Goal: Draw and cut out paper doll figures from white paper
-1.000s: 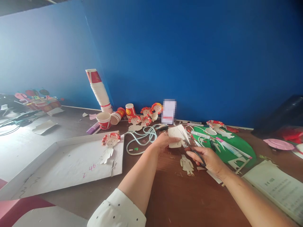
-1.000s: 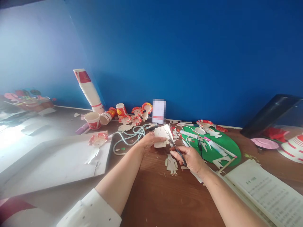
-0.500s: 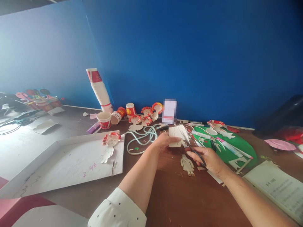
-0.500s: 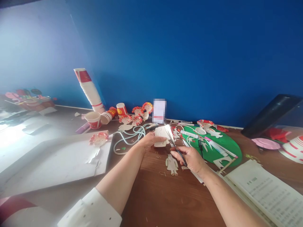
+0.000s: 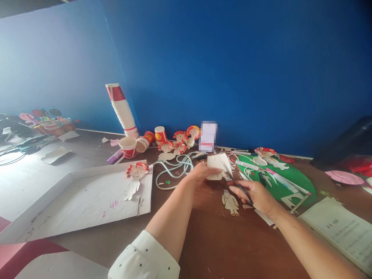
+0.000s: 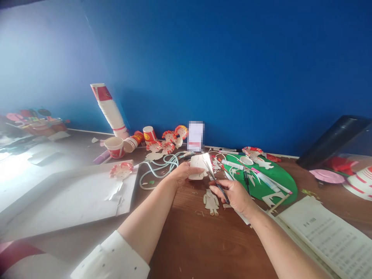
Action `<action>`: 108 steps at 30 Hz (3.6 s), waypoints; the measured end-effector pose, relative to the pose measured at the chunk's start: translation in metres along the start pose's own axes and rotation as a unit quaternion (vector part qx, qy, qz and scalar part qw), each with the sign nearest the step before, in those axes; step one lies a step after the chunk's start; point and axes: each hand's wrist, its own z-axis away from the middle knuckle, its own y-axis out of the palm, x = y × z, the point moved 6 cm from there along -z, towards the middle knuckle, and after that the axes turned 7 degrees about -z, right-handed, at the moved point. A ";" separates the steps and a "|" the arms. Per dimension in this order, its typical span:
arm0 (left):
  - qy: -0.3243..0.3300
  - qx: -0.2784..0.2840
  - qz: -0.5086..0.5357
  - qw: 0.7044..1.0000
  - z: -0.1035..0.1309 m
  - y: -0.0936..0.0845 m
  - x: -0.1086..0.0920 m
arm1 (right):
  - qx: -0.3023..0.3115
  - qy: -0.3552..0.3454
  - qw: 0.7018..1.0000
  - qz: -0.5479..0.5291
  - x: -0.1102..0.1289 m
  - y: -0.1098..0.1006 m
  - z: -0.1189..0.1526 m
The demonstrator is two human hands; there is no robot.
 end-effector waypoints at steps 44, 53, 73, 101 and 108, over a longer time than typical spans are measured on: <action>-0.012 -0.023 -0.026 0.999 0.008 0.002 -0.007 | 0.000 0.007 1.000 0.000 -0.005 0.001 0.000; 0.003 -0.012 -0.025 1.000 0.003 0.000 -0.003 | -0.008 0.022 1.000 -0.016 -0.005 0.001 0.001; -0.009 -0.016 -0.030 0.999 0.005 0.000 -0.003 | -0.005 0.013 1.000 -0.014 -0.001 0.002 0.001; -0.002 -0.010 -0.040 0.999 0.002 -0.001 -0.001 | 0.020 0.019 1.000 -0.007 -0.009 0.001 -0.001; 0.010 0.010 -0.027 1.000 0.002 0.002 -0.002 | 0.024 -0.002 1.000 0.012 -0.009 0.001 -0.002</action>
